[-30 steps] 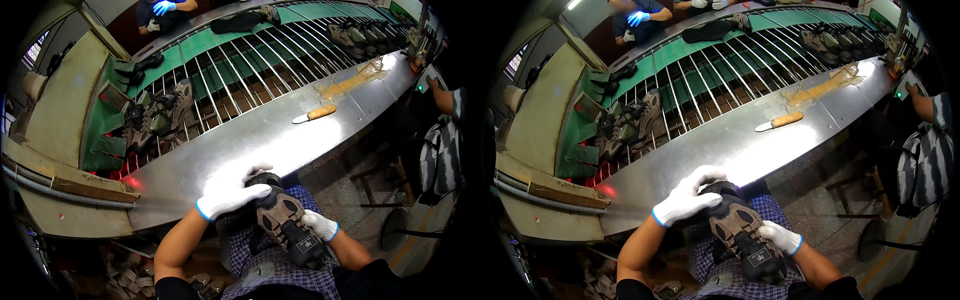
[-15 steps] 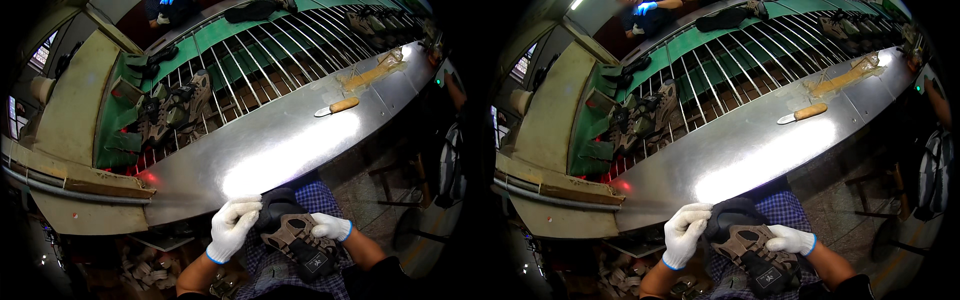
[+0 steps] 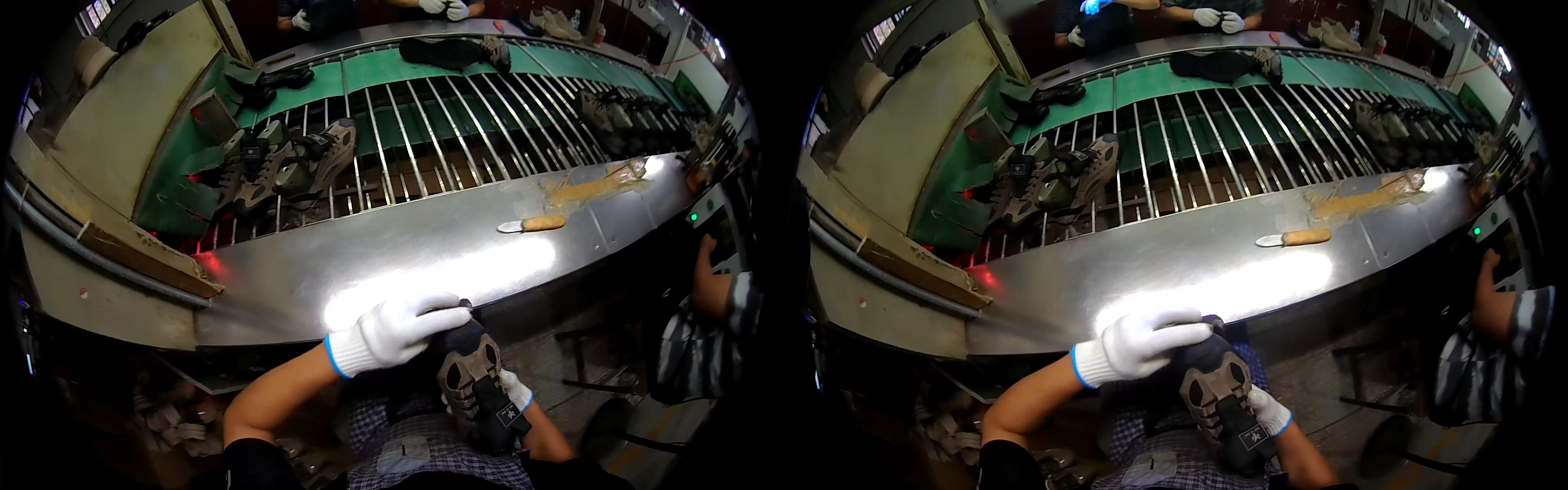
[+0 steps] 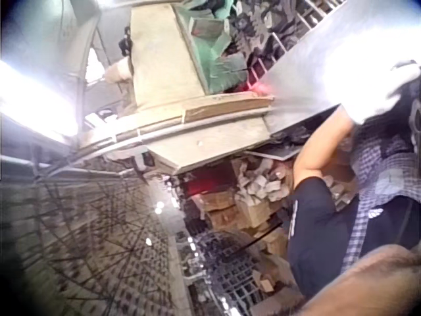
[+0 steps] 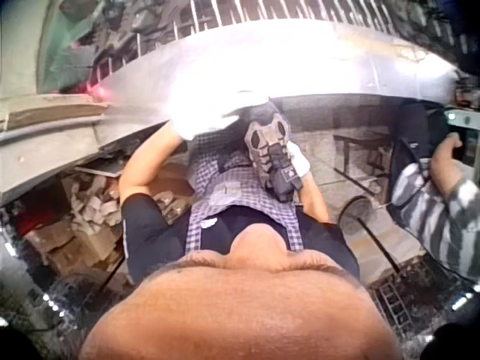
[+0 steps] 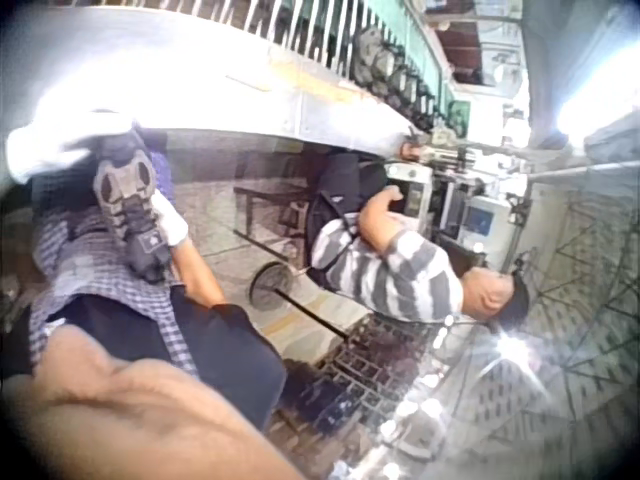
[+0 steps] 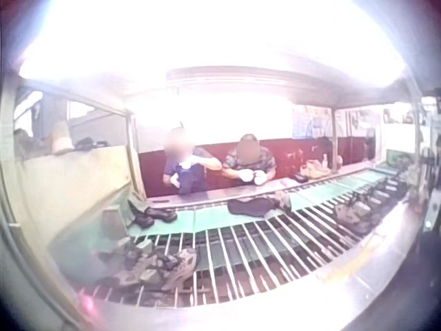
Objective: The person cleans the soles and sides of shoes using a tool and their gloved hands, then places the finished shoes onto a conveyor belt.
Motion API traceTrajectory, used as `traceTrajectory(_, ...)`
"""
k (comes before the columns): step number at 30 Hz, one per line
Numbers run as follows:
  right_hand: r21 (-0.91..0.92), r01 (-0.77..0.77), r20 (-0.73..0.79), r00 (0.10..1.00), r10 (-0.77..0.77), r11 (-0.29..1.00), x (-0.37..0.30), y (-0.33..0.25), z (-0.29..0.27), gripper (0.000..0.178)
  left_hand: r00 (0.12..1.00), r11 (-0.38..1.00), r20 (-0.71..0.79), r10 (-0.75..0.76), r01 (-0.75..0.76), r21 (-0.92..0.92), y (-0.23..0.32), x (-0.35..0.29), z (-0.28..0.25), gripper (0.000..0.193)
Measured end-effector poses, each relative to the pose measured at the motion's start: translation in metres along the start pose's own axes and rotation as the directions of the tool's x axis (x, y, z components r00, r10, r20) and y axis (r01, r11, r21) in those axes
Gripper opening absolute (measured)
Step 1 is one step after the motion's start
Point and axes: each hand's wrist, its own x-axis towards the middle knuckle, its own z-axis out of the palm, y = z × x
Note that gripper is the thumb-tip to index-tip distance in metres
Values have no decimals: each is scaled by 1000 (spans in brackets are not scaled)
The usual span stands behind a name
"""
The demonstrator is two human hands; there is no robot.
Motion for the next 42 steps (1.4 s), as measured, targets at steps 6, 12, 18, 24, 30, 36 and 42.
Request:
traceTrajectory(6, 120, 54, -94, 995, -43, 991, -25, -1, 31, 108, 983, 905, -42, -181, 150, -398, -18, 26, 39, 40)
traceTrajectory(12, -139, 106, -413, 898, -155, 985, -29, 14, 58, 111, 970, 865, 10, -243, 221, -450, -3, 28, 45, 44)
traceTrajectory(18, 10, 182, -393, 905, -163, 983, -30, 36, 10, 96, 984, 905, 98, -147, 174, -389, 7, 13, 48, 74)
traceTrajectory(24, 118, 193, -260, 953, -158, 974, -31, 32, 15, 76, 947, 790, 177, -268, 321, -523, 14, -5, 61, 87)
traceTrajectory(30, 133, 149, -229, 967, -115, 980, -33, 37, 19, 71, 936, 723, 162, -312, 344, -599, 18, -20, 81, 93)
traceTrajectory(36, 152, 157, -219, 968, -122, 976, -29, 42, 24, 66, 942, 686, 89, -322, 297, -664, 19, -33, 105, 97)
traceTrajectory(42, 155, 195, -157, 973, -171, 968, -19, 27, 33, 62, 927, 698, -33, -373, 257, -669, 45, -38, 129, 112)
